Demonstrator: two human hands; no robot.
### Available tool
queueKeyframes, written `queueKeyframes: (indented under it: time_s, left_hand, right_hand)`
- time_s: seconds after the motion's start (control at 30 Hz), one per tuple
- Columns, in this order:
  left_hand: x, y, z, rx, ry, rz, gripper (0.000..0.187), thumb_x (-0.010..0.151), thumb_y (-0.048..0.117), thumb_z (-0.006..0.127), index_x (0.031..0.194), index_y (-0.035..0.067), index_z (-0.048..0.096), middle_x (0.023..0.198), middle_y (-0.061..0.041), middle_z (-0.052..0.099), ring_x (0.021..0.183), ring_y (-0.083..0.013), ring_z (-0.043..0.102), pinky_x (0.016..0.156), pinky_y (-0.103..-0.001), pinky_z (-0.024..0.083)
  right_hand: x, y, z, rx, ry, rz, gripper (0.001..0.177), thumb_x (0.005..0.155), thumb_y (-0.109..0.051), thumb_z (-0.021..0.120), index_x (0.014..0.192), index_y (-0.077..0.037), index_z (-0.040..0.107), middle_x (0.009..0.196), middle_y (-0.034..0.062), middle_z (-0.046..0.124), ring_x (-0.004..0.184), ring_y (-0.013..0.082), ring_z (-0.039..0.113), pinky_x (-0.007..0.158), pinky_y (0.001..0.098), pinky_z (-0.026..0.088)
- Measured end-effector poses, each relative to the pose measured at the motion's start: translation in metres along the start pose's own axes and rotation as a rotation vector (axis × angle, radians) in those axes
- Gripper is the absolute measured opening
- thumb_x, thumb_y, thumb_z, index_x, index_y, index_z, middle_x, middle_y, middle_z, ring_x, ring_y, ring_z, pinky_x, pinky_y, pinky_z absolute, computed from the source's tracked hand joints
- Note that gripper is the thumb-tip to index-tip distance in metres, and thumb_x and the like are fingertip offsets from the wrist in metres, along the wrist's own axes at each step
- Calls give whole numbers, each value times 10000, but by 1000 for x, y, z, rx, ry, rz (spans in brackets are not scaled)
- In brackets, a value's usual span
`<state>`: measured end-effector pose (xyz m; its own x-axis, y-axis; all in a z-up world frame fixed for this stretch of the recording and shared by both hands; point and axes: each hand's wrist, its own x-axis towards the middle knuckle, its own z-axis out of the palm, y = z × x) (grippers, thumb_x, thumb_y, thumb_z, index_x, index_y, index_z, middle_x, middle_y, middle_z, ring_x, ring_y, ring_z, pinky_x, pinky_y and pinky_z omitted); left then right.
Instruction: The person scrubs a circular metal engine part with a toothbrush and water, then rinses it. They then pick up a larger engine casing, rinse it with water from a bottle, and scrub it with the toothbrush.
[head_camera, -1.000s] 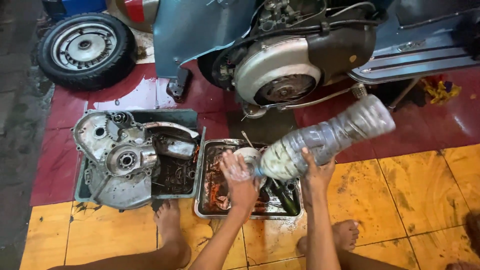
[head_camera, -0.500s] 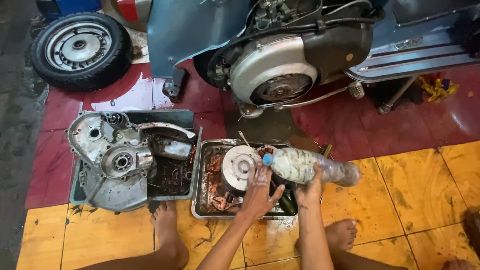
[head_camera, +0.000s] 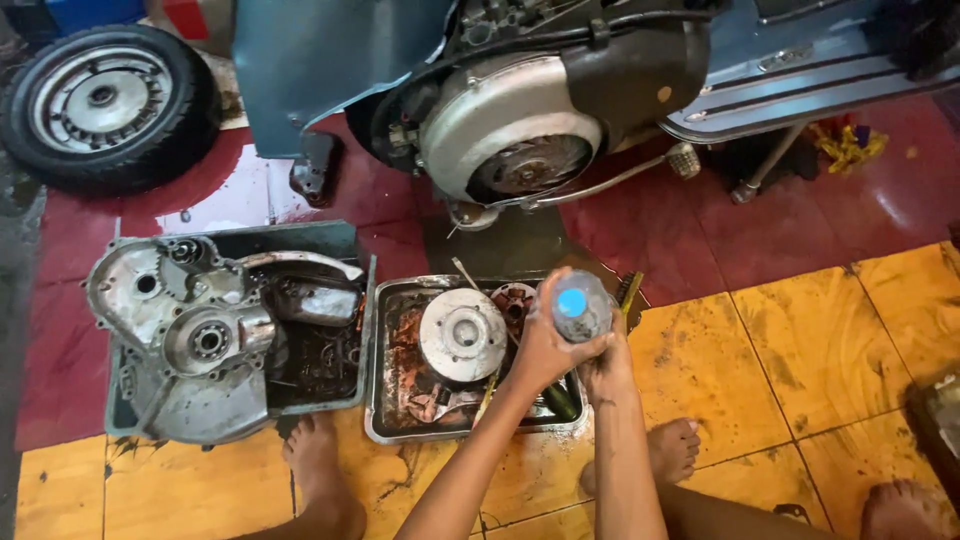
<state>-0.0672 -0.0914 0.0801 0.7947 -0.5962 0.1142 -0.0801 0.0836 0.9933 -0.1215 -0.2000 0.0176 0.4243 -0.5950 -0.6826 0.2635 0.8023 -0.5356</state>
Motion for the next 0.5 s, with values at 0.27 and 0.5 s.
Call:
queueKeyframes:
  time_s: [0.27, 0.5]
  left_hand:
    - [37, -14, 50, 51, -79, -2, 951, 643, 277, 869, 1459, 40, 441, 1402, -270, 491, 1308, -499, 525, 1125, -577, 433]
    - [65, -9, 82, 79, -126, -1, 989, 691, 314, 835, 1522, 79, 352, 1482, -290, 396, 1400, -516, 420, 1192, -586, 351]
  right_hand:
    - [22, -32, -16, -103, 71, -142, 453, 891, -411, 682, 1208, -90, 644, 1228, 150, 646, 1140, 288, 617, 970, 465, 541]
    - [41, -52, -20, -221, 127, -261, 503, 940, -445, 596, 1307, -102, 587, 1341, 164, 561, 1246, 316, 520, 1028, 493, 482]
